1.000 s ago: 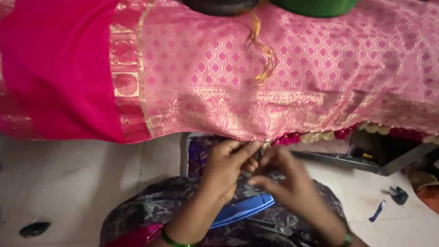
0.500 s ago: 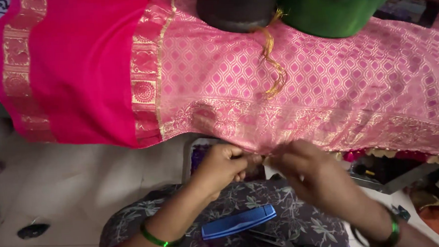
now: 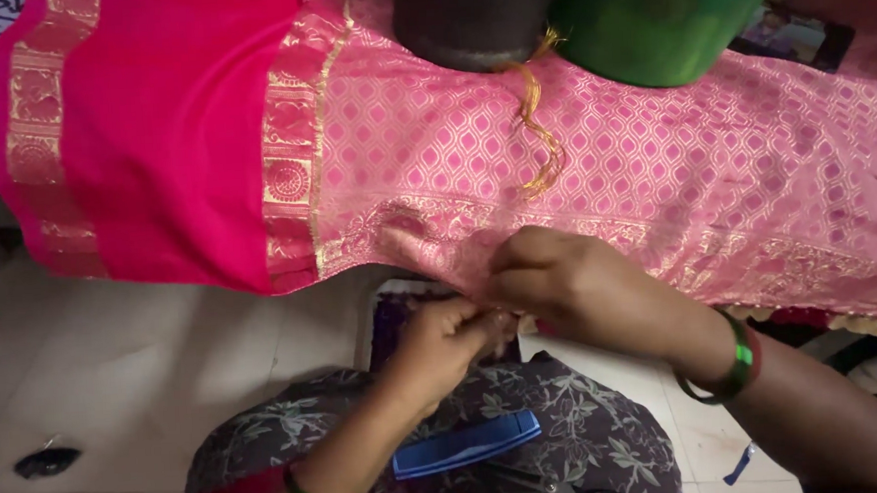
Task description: Sewing and trimming decorative tassels onto the border of a pink fabric.
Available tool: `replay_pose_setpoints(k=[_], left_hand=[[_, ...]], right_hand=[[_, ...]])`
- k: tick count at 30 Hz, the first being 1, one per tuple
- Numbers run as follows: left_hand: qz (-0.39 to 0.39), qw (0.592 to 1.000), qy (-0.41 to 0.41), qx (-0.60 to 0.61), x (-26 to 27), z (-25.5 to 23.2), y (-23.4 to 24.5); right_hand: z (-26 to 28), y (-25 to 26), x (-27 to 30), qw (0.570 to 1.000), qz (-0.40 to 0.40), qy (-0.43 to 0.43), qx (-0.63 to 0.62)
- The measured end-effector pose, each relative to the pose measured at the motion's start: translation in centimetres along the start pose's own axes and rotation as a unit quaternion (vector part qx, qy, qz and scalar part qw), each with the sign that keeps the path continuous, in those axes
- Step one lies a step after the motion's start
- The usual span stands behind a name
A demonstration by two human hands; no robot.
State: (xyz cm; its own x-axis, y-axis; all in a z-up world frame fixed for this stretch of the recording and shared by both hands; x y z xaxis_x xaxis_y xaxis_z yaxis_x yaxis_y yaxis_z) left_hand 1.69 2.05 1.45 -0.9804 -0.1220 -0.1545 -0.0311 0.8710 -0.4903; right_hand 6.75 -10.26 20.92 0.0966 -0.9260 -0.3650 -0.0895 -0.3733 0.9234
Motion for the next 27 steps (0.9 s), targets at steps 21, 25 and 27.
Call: replay_pose_setpoints(k=[21,25,27], left_hand=[[-0.173,0.774,-0.362,-0.491,3.0,-6.9,-4.4],[-0.156,0.984,-0.038,-0.071,1.2,-0.6,-1.7],[-0.074,0.979,0.011,0.188,0.9,1.9,-1.0]], right_hand=[[0.6,-1.4,-2.0,0.991,0.053,-0.109,0.059],[1.4,-1.5,1.8,0.986,-0.04,-0.164,0.011],[1.8,-2.1,2.8,0.945,0.021,-0.319,-0.07]])
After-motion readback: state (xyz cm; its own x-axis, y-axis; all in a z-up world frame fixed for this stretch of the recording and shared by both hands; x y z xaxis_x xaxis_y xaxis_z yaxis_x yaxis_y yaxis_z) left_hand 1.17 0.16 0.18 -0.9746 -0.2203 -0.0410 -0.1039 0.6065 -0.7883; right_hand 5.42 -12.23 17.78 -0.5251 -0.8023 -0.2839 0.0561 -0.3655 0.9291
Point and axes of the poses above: each hand's wrist, its own x-axis away from the middle knuckle, its own y-axis out of the back of the hand, z = x × y, the point moved 2 cm from there along -x, towards the middle knuckle, and after that the axes turned 10 degrees about x, right-handed, at the moved point
